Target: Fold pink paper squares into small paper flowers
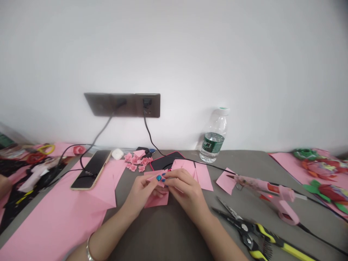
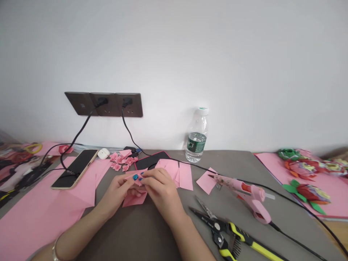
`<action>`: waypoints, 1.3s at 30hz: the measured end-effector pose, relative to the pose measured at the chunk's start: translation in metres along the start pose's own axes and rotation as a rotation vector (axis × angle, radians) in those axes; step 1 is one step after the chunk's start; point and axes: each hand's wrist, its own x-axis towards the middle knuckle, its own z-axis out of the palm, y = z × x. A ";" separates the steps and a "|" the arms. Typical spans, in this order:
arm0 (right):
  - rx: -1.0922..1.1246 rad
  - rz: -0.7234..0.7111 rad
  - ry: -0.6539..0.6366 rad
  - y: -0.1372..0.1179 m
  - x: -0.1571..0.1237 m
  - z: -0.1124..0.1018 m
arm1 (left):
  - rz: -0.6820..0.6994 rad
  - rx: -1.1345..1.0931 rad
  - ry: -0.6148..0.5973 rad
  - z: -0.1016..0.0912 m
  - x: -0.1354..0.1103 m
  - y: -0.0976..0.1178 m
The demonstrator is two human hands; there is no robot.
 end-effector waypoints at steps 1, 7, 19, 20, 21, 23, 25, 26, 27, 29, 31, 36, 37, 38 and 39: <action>0.004 -0.007 -0.008 0.000 0.000 0.000 | 0.015 0.013 0.003 -0.001 0.000 0.000; 0.084 0.039 -0.049 -0.004 0.001 0.000 | 0.095 0.128 0.017 -0.003 0.001 0.003; 0.400 0.458 0.082 -0.002 -0.002 0.009 | 0.200 0.387 0.051 -0.002 -0.002 0.006; 0.448 0.503 0.067 0.000 -0.003 0.011 | 0.240 0.417 0.053 -0.002 -0.002 0.005; 0.487 0.534 0.041 0.002 -0.003 0.013 | 0.286 0.433 0.056 -0.002 -0.002 0.004; 0.560 0.585 0.003 0.004 -0.004 0.015 | 0.365 0.439 0.041 -0.003 -0.002 0.004; 0.615 0.612 -0.011 0.004 -0.003 0.015 | 0.409 0.432 0.027 -0.003 -0.001 0.005; 0.632 0.617 -0.013 0.003 -0.003 0.015 | 0.414 0.427 0.024 -0.002 -0.001 0.006; 0.644 0.618 -0.015 0.003 -0.002 0.014 | 0.408 0.419 0.022 -0.002 -0.001 0.007; 0.659 0.616 -0.031 0.002 -0.002 0.013 | 0.382 0.390 0.008 -0.001 -0.002 0.009; 0.661 0.619 -0.050 0.003 -0.002 0.012 | 0.325 0.341 -0.011 0.000 -0.002 0.010; 0.641 0.665 -0.046 0.008 -0.005 0.013 | 0.152 0.162 0.059 0.002 -0.002 0.011; 0.640 0.674 -0.045 0.009 -0.005 0.013 | 0.150 0.143 0.068 0.003 -0.002 0.012; 0.640 0.681 -0.047 0.009 -0.005 0.012 | 0.153 0.131 0.073 0.003 -0.002 0.013; 0.642 0.685 -0.052 0.009 -0.005 0.012 | 0.156 0.123 0.074 0.004 -0.002 0.013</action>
